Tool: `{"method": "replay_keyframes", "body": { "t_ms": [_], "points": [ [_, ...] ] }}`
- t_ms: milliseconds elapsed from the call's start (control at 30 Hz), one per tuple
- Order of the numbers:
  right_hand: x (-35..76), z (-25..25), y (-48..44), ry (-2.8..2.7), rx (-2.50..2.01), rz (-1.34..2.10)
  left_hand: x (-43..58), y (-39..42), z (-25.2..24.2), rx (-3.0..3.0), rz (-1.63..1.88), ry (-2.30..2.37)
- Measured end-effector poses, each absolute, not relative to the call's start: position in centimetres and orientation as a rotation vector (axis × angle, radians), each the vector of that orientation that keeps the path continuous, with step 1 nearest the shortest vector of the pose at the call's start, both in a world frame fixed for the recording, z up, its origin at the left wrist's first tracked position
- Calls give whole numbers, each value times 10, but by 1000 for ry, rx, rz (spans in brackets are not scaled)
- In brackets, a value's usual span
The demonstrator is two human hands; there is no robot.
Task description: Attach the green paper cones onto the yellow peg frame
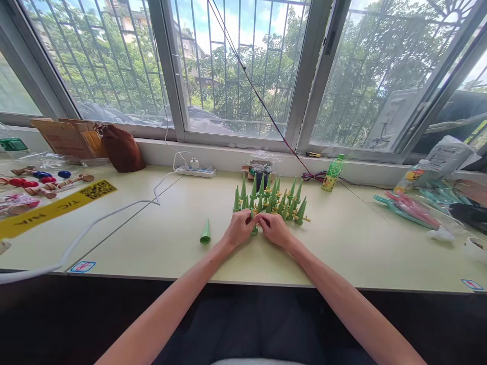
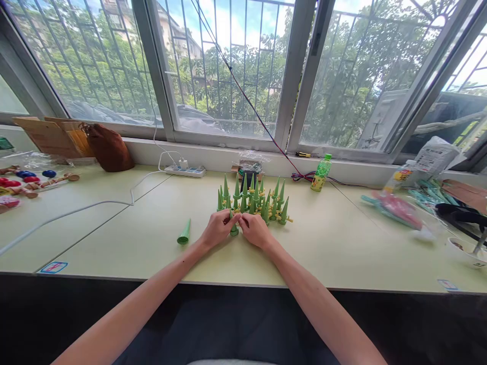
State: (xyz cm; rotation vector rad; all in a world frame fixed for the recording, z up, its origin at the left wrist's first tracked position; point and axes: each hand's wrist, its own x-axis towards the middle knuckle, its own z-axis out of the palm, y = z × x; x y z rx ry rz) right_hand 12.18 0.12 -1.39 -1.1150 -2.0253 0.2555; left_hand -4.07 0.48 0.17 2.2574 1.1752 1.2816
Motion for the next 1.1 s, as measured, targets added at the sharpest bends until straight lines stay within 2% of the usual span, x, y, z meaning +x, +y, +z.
{"method": "replay_keyframes", "body": {
  "t_ms": [200, 367, 567, 833, 1100],
  "points": [
    [124, -11, 1, -1999, -1105, 299, -41, 2, 4, 2184, 1303, 1163],
    [124, -6, -1, -1906, -1083, 332, -41, 0, 7, 1914, 1225, 1012],
    [125, 2, -6, -1790, -1077, 301, -39, 5, 6, 1636, 1326, 973],
    [126, 7, -9, -1739, -993, 294, -39, 0, 13, 1488, 1019, 858],
    [126, 4, -6, -1740, -941, 329, -40, 3, 12, 1384, 976, 809]
  ]
}}
